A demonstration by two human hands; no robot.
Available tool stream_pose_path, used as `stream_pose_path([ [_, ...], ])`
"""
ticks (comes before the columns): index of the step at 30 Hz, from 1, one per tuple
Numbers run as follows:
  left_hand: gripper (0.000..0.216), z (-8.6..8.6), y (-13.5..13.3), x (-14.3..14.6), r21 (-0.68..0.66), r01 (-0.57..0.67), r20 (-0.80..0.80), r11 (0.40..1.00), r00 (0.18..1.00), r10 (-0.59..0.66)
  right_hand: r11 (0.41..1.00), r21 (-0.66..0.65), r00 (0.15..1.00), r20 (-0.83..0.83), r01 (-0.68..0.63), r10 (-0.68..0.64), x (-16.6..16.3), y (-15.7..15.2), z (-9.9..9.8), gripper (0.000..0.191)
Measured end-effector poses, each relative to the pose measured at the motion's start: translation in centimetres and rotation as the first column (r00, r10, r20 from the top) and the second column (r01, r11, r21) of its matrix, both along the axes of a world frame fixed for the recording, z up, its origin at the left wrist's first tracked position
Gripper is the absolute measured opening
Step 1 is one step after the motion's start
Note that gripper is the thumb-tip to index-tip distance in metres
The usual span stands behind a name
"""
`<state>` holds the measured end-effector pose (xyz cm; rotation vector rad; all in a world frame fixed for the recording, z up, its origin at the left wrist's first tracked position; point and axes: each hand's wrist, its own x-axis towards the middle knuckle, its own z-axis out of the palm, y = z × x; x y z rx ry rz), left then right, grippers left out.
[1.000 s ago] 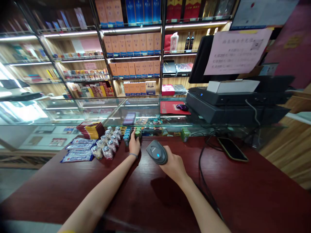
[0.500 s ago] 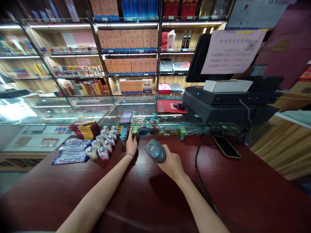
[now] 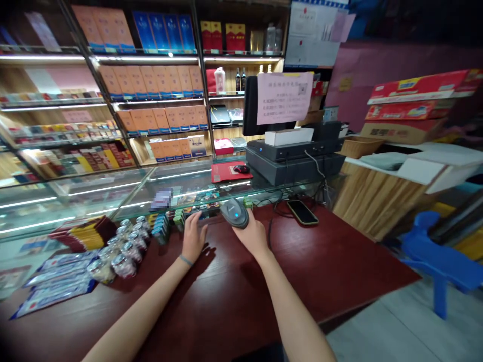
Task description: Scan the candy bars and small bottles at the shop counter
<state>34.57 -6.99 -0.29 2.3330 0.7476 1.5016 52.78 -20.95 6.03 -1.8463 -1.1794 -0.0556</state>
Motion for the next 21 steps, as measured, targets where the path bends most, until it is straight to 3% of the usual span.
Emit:
stream_pose_path([
  [6, 0.054, -0.3, -0.7, 9.6, -0.184, 0.219, -0.03, 0.958, 0.973, -0.228, 0.994, 0.071, 0.989, -0.13, 0.084, -0.074, 4.7, -1.0, 0.3, 0.04],
  [11, 0.058, -1.5, -0.5, 16.1, -0.294, 0.25, 0.03, 0.923, 0.967, -0.252, 0.989, 0.113, 0.966, -0.253, 0.092, -0.061, 7.3, -2.2, 0.6, 0.035],
  [17, 0.046, -2.5, -0.7, 18.8, -0.347, 0.221, 0.05, 0.912, 0.975, -0.217, 0.986, 0.121, 0.91, -0.411, 0.116, -0.057, 7.9, -2.8, 1.0, 0.033],
  [21, 0.036, -2.2, -1.0, 19.2, -0.324, 0.205, 0.044, 0.924, 0.978, -0.202, 0.984, 0.127, 0.911, -0.406, 0.127, -0.065, 7.8, -2.6, 0.8, 0.03],
])
